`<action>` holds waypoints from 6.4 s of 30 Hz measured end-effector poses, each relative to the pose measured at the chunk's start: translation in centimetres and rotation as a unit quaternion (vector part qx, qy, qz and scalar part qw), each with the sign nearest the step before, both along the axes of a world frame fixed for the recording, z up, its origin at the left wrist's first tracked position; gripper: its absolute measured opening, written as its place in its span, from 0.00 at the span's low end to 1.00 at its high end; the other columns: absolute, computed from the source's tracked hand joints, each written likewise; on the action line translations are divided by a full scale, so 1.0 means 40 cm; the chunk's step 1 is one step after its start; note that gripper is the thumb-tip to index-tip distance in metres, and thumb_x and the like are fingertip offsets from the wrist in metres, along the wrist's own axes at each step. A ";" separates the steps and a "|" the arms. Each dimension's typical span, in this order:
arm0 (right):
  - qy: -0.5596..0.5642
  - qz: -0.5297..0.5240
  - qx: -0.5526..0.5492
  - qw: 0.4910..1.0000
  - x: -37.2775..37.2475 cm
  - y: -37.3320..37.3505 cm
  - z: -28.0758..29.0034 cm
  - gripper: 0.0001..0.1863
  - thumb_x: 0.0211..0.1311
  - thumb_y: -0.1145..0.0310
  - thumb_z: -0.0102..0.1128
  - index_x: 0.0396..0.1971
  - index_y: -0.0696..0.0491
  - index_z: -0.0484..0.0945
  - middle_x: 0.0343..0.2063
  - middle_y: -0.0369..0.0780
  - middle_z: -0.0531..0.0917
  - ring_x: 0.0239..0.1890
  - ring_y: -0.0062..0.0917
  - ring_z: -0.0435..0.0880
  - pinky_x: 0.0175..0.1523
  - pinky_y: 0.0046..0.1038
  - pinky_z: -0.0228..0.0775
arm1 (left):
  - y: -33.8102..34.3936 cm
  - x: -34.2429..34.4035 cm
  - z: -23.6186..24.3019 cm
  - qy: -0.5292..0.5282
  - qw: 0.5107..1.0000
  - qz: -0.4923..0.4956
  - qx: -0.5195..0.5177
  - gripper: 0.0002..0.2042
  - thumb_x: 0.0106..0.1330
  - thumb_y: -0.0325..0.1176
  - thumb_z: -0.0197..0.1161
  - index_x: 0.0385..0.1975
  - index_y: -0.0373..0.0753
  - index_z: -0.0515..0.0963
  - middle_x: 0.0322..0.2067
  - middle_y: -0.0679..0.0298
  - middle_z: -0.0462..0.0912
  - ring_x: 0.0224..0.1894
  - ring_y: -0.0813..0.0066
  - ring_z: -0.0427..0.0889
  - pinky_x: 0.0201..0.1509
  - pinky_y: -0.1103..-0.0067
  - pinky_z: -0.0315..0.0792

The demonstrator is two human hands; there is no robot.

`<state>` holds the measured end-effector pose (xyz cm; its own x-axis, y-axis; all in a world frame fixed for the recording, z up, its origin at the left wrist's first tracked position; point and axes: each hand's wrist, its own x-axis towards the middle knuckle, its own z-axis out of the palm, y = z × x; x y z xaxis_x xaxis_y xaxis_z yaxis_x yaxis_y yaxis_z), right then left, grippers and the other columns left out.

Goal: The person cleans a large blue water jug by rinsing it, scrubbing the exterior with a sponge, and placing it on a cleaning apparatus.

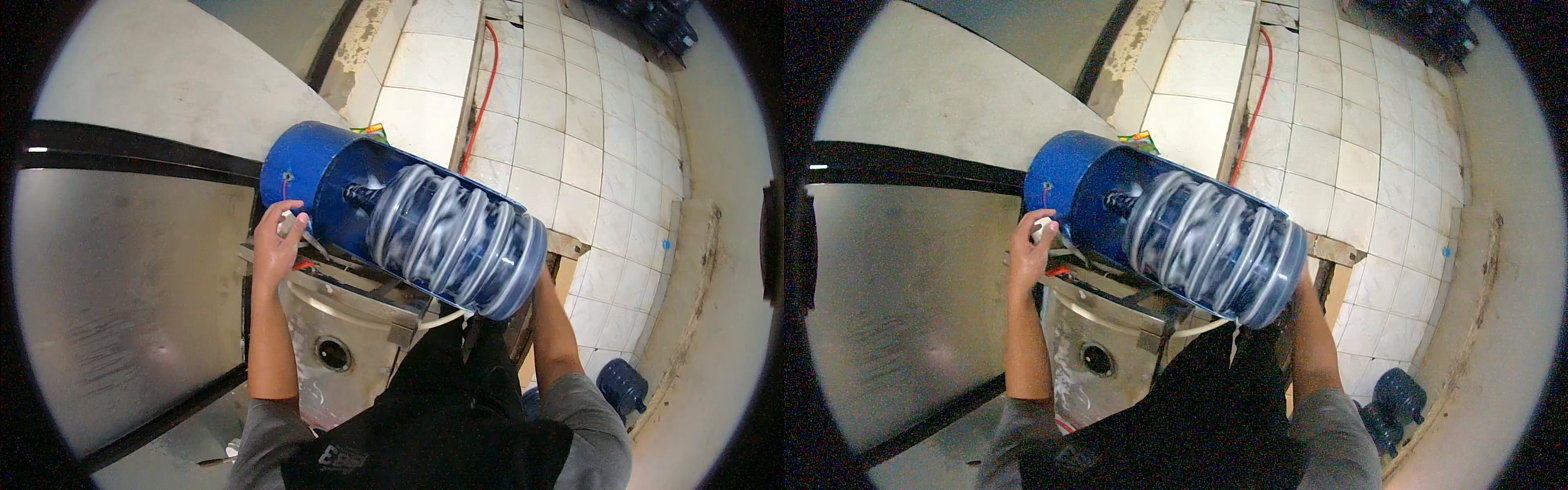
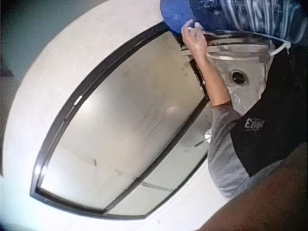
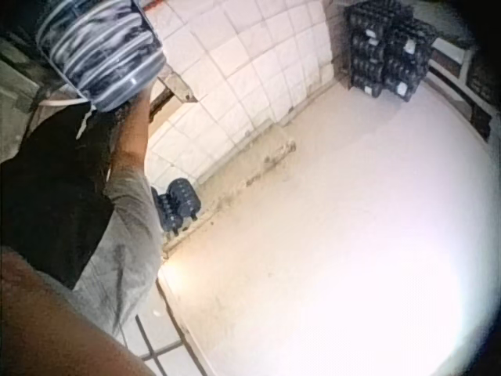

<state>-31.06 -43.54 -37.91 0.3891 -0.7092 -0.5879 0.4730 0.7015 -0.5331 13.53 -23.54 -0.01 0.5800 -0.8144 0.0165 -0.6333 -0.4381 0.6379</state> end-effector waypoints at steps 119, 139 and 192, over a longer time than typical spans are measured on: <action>0.229 0.124 -0.364 0.894 -0.337 0.097 0.899 0.34 0.76 0.55 0.49 0.72 0.64 0.62 0.69 0.46 0.71 0.69 0.36 0.71 0.75 0.34 0.57 | -0.060 -0.614 -0.649 0.488 0.844 0.197 -0.103 0.37 0.69 0.65 0.58 0.52 0.28 0.81 0.44 0.49 0.87 0.48 0.61 0.84 0.57 0.69 0.73; -0.102 0.346 -0.345 0.866 0.535 0.458 1.052 0.24 0.79 0.60 0.41 0.59 0.60 0.77 0.55 0.46 0.84 0.57 0.35 0.83 0.67 0.40 0.72 | 0.884 -0.295 -0.420 0.359 0.749 0.392 -0.397 0.32 0.77 0.58 0.52 0.62 0.32 0.76 0.57 0.52 0.82 0.60 0.62 0.78 0.66 0.71 0.67; 0.152 0.537 -0.588 0.585 1.205 0.111 0.194 0.29 0.82 0.51 0.46 0.32 0.62 0.82 0.24 0.35 0.82 0.27 0.22 0.73 0.35 0.35 0.69 | 0.514 0.147 0.099 -0.173 0.956 0.195 0.132 0.30 0.60 0.62 0.62 0.25 0.34 0.86 0.26 0.47 0.85 0.33 0.45 0.86 0.41 0.56 0.78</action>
